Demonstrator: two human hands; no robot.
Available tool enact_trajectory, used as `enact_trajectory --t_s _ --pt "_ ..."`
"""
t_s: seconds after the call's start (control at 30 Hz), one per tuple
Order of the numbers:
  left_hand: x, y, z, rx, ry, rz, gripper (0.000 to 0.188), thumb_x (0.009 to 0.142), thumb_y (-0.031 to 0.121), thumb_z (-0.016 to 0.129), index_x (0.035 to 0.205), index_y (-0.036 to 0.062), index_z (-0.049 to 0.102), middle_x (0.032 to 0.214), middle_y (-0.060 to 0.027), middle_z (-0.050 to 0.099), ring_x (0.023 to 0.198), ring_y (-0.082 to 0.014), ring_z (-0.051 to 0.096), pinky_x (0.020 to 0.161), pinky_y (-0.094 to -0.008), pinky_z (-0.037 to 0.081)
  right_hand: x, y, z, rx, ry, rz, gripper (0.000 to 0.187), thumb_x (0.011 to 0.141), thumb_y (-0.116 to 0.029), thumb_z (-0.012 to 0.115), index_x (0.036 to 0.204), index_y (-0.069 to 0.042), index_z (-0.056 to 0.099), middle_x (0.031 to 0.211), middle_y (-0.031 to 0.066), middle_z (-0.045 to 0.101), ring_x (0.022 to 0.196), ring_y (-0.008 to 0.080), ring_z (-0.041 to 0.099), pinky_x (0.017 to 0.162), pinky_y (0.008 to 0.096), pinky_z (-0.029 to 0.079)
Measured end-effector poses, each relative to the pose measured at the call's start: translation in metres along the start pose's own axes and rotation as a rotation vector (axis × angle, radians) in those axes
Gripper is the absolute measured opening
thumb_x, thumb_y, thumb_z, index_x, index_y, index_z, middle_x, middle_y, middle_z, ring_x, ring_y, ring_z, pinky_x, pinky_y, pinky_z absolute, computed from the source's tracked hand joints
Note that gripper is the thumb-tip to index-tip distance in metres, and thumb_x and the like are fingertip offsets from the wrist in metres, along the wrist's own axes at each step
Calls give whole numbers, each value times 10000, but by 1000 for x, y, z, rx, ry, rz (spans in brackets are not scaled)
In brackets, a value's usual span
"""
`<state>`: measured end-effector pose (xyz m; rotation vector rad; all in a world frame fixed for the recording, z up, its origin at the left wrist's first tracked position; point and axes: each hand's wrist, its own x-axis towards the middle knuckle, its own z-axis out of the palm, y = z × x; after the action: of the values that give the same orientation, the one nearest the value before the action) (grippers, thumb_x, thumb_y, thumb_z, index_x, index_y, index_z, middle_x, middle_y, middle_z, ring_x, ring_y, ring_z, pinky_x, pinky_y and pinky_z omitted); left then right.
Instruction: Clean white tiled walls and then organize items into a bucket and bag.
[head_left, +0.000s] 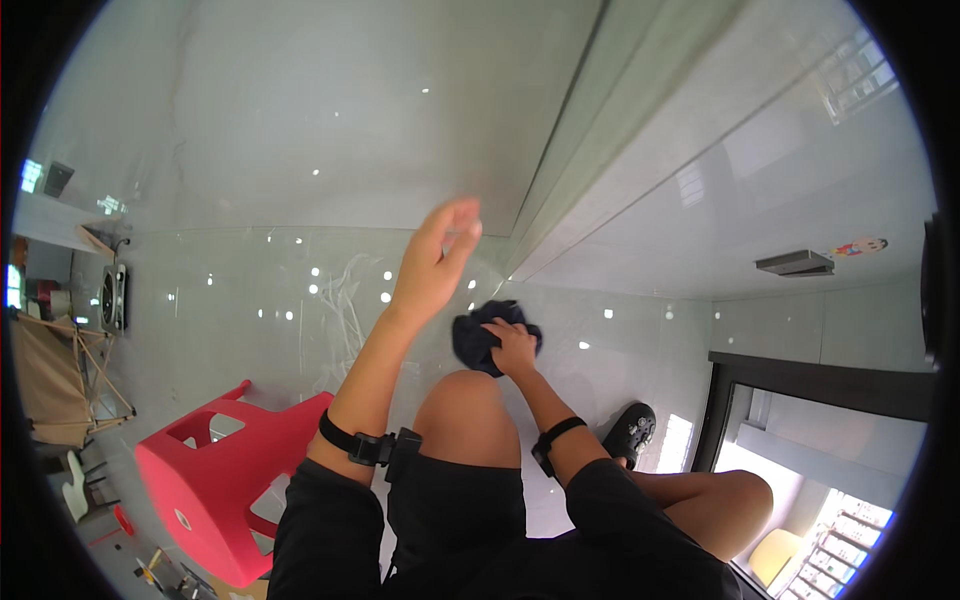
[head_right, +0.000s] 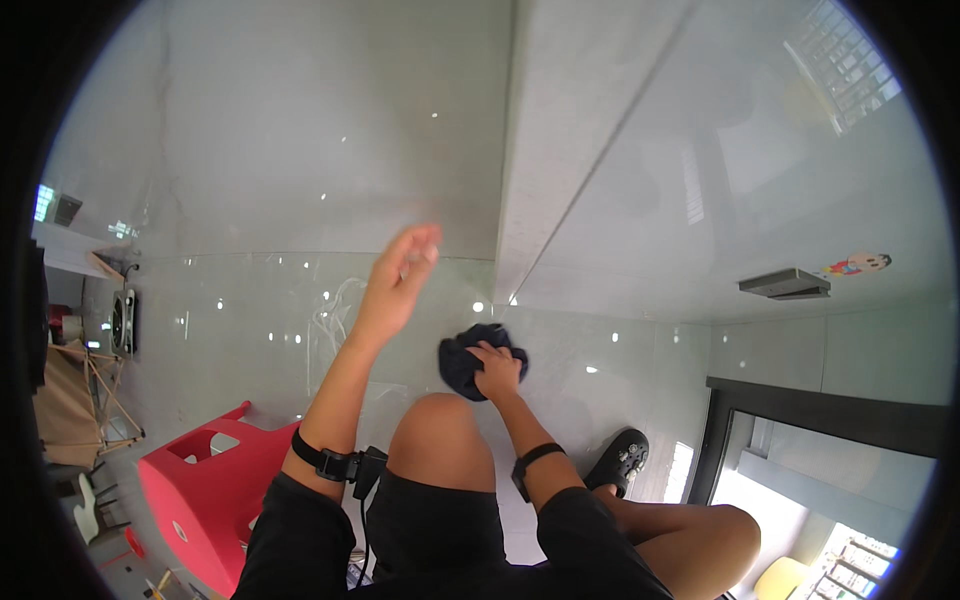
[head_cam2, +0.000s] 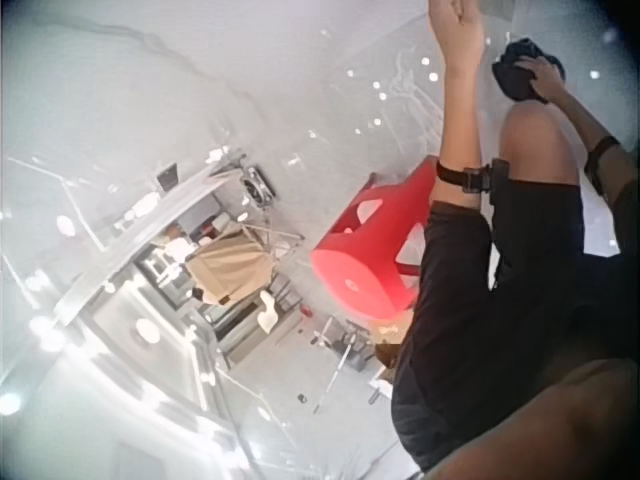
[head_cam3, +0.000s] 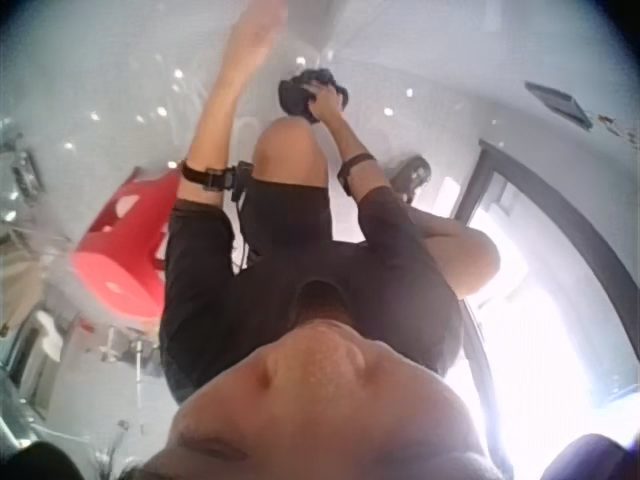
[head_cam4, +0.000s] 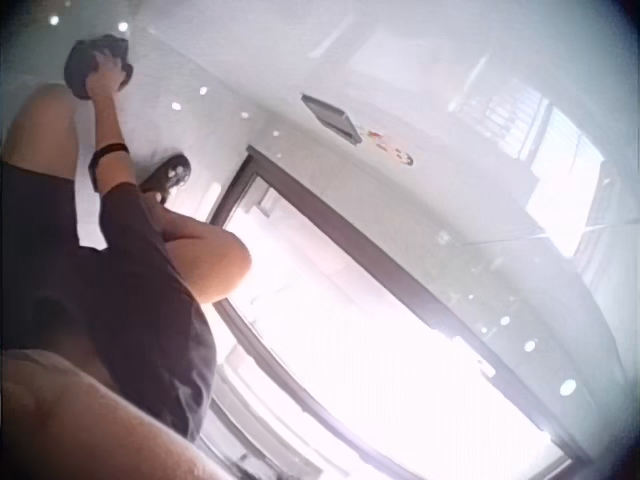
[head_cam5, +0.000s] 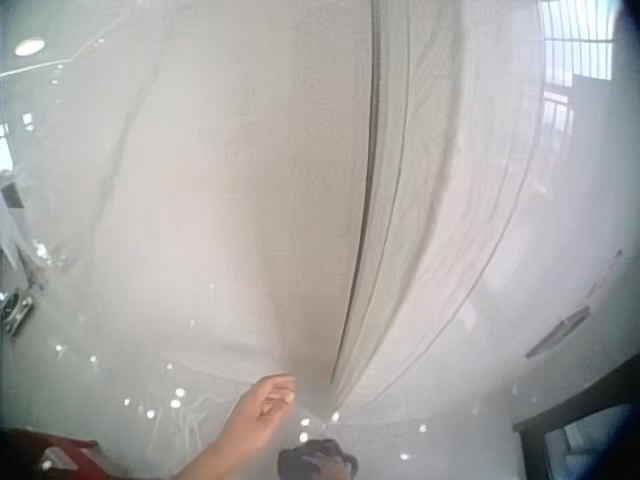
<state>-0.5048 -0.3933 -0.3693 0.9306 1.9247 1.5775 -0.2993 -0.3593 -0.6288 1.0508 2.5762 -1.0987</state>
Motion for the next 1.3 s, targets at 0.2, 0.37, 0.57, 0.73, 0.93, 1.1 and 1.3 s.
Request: enact_trajectory --t_s 0.2,0.37,0.57,0.73,0.93,1.1,1.3 --pt "-95 -185 -6 542 -524 1 600 887 309 733 1433 152 540 1424 -228 516 1301 -428 498 1082 -473 433 20 -34 -77 545 -108 -191 522 848 -283 767 1284 -19 653 1172 207 715 1100 346 680 974 404 520" --pt "-114 -227 29 761 -506 15 796 833 395 781 1523 225 421 1583 -213 301 1461 -456 270 1088 -671 322 -92 -141 -293 70 703 -586 224 901 -4 617 1103 10 712 1069 173 728 999 322 685 911 417 525" --pt "-63 -260 63 916 -255 156 445 710 225 846 1116 201 667 1307 -17 525 1190 -332 474 875 -542 425 -120 -220 -474 -579 1406 -1102 259 990 -61 519 1219 47 573 1271 189 571 1075 267 606 1006 390 481" --pt "8 -216 87 629 285 -34 540 822 291 762 1321 167 598 1406 -137 422 1292 -388 386 970 -525 381 -66 -230 -479 -778 1431 -1147 403 987 -91 542 1323 77 397 1418 207 390 1235 260 495 1003 390 476" --pt "27 -257 129 791 -71 -116 542 814 254 719 1341 182 615 1419 -71 409 1326 -306 354 954 -526 350 -79 -223 -491 -931 1536 -1095 485 948 -242 576 1292 99 541 1292 238 544 1102 274 601 880 368 513" --pt "42 -256 127 855 -202 -196 438 809 213 694 1247 198 694 1341 -33 455 1290 -267 377 942 -540 342 -77 -226 -493 -1018 1584 -1069 456 957 -304 597 1195 83 636 1288 243 600 862 192 661 653 251 472" --pt "-20 -265 89 930 -455 69 432 757 267 760 1185 238 711 1278 -28 482 1213 -271 444 886 -529 396 -70 -229 -487 -1003 1520 -1093 405 993 -208 488 1320 17 408 1370 233 428 1098 240 555 867 340 481"
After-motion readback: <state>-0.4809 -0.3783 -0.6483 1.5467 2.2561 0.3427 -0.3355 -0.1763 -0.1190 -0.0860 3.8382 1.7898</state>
